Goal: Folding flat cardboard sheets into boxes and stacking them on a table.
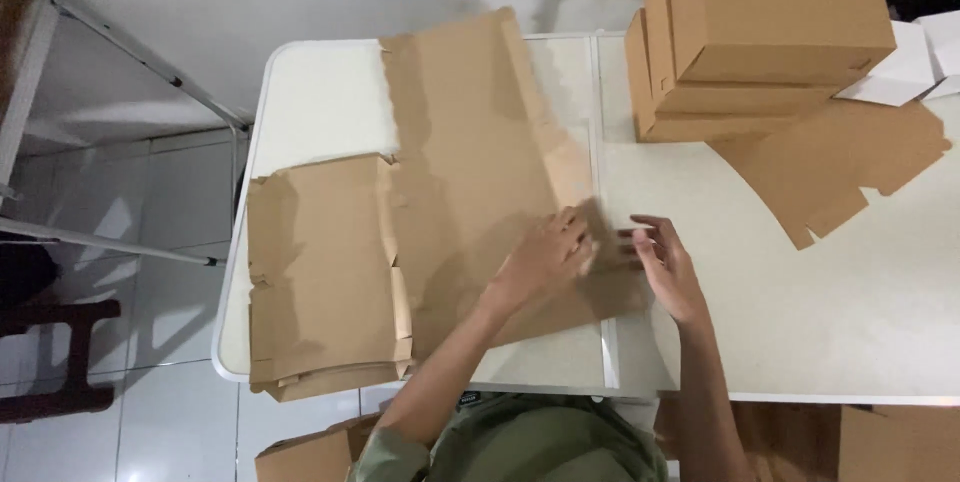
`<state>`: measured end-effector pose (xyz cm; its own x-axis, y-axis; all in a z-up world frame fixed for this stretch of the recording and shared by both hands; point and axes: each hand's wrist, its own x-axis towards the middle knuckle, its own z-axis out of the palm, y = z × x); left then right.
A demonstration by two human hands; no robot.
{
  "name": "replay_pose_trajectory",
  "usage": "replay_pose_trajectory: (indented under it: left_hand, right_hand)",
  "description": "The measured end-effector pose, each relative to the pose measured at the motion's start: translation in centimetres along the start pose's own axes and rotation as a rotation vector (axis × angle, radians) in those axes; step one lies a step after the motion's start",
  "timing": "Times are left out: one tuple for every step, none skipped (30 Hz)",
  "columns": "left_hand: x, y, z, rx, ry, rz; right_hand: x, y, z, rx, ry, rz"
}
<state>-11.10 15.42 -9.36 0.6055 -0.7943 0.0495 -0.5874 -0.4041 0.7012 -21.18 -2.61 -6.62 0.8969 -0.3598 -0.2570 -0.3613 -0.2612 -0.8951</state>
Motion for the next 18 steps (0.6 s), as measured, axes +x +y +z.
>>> replay_pose_trajectory:
  left_hand:
    - [-1.0, 2.2, -1.9, -0.005, 0.002, 0.000]
    - [-1.7, 4.2, -3.9, -0.066, -0.062, -0.113]
    - [-2.5, 6.3, -5.9, -0.128, -0.128, -0.225]
    - [-2.8, 5.2, -6.2, -0.132, -0.128, -0.225]
    - [-3.2, 4.0, -6.4, 0.236, -0.169, -0.307]
    - [-3.7, 2.7, -6.8, 0.609, -0.208, -0.387]
    - [-5.2, 3.4, -8.6, 0.608, -0.208, -0.391]
    - [-6.6, 4.1, -10.7, 0.276, 0.016, -0.645]
    - [-8.1, 4.8, -12.7, -0.069, 0.245, -0.876]
    - [-8.9, 3.5, -12.2, -0.070, 0.250, -0.887]
    - [-9.9, 2.2, -11.7, -0.058, 0.225, -0.890]
    - [-10.8, 0.9, -11.1, -0.047, 0.200, -0.890]
    - [-11.7, -1.4, -8.8, -0.050, 0.204, -0.899]
    - [-12.6, -3.6, -6.4, -0.111, 0.243, -0.764]
    - [-13.6, -5.7, -4.0, -0.170, 0.282, -0.628]
    - [-13.3, -5.3, -4.2, -0.167, 0.274, -0.625]
    - [-12.9, -4.8, -4.4, -0.354, 0.482, -0.593]
    - [-12.7, -4.2, -4.6, -0.541, 0.687, -0.553]
  right_hand:
    - [0.2, 0.7, 0.1, -0.006, 0.000, 0.001]
    - [0.7, 1.4, 0.2, -0.027, -0.012, -0.024]
    - [1.2, 2.1, 0.2, -0.048, -0.023, -0.049]
    - [0.6, 0.8, 0.2, -0.051, -0.024, -0.047]
    - [0.0, -0.5, 0.2, -0.116, -0.035, -0.038]
    - [-0.5, -1.7, 0.4, -0.177, -0.049, -0.030]
    - [-0.6, -0.6, 0.2, -0.177, -0.053, -0.030]
    - [-0.5, 0.5, 0.1, -0.124, -0.035, -0.015]
    - [-0.3, 1.5, 0.1, -0.072, -0.018, -0.001]
    - [-0.7, 2.3, 0.1, -0.073, -0.030, -0.001]
    - [-1.1, 3.1, 0.2, -0.024, 0.033, -0.002]
    - [-1.5, 3.9, 0.2, 0.024, 0.097, -0.002]
    - [-1.9, 3.3, 0.1, 0.022, 0.087, -0.003]
    - [-2.5, 2.6, 0.0, -0.031, 0.080, 0.060]
    - [-3.1, 2.0, -0.2, -0.083, 0.072, 0.123]
    - [-2.0, 5.5, -0.7, -0.078, 0.078, 0.128]
    - [-1.0, 9.1, -1.2, -0.035, 0.041, 0.116]
    - [-0.1, 12.6, -1.7, 0.008, 0.005, 0.103]
